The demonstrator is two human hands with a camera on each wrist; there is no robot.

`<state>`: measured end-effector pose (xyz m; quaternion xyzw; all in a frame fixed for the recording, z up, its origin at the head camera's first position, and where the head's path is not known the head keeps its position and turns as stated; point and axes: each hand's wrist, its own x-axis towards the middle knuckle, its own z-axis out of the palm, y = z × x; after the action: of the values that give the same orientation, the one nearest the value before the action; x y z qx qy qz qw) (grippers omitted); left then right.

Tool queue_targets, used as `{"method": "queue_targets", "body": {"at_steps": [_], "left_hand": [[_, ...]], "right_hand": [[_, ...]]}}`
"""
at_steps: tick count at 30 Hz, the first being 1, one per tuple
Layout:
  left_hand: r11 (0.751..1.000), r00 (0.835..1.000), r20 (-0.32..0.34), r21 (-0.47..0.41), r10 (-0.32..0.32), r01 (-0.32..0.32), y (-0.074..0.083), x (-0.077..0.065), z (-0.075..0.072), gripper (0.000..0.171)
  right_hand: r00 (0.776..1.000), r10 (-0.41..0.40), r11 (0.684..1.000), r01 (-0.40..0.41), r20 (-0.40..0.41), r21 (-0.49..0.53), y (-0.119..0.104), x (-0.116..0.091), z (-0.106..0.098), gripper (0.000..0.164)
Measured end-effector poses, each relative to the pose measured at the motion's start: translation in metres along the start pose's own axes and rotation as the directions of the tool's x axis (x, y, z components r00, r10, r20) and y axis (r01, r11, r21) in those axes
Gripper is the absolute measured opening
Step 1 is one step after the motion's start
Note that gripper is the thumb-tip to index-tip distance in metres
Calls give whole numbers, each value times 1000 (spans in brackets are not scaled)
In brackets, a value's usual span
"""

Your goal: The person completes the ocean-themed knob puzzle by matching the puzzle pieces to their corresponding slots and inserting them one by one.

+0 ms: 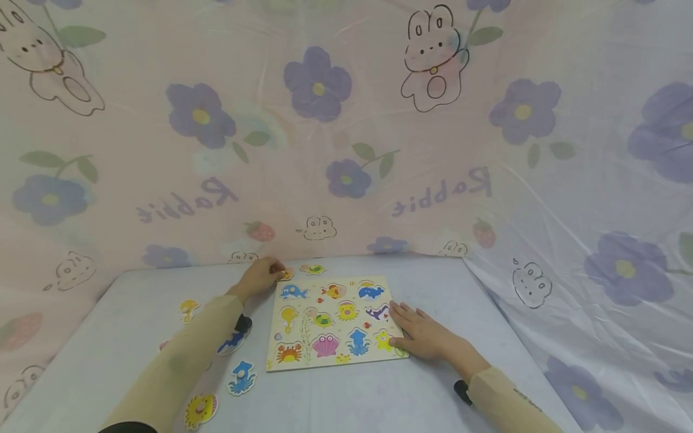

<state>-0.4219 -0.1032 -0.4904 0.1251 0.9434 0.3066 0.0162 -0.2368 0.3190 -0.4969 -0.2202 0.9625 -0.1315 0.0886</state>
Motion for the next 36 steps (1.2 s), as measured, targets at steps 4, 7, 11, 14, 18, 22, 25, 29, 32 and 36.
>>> {"method": "queue_targets", "body": {"at_steps": [4,7,11,14,18,22,25,29,32,36], "left_hand": [[1000,1000,-6,-9,-4,4,6,-1,-3,18],[1000,1000,-9,-9,19,-19,12,-3,-5,17],[997,997,-7,-3,71,-71,25,-4,-7,14],[993,993,-1,-8,117,-117,36,-5,-6,13],[984,984,6,-16,178,-178,50,-7,-4,13],[972,972,19,-29,235,-235,61,-8,1,12],[962,962,25,-39,271,-270,69,-8,5,11],[952,952,33,-38,304,-303,79,-8,12,10],[943,942,49,-27,333,-332,85,-10,17,9],[940,937,74,-26,342,-341,92,-13,25,10]], "right_hand": [[1000,1,1000,-1,3,-13,0,0,1,85],[1000,0,1000,0,0,-4,0,-1,0,85],[1000,5,1000,-5,-2,8,-1,-2,-2,85],[1000,8,1000,-8,0,4,-2,-2,-3,85],[1000,7,1000,-7,-1,6,-3,-3,-3,85],[1000,5,1000,-5,1,7,-3,-2,-3,85],[1000,8,1000,-8,5,-3,-1,-1,-2,85],[1000,11,1000,-11,8,-13,1,0,0,85],[1000,14,1000,-14,12,-12,2,1,1,85],[1000,5,1000,-5,12,-8,-1,1,1,85]]}}
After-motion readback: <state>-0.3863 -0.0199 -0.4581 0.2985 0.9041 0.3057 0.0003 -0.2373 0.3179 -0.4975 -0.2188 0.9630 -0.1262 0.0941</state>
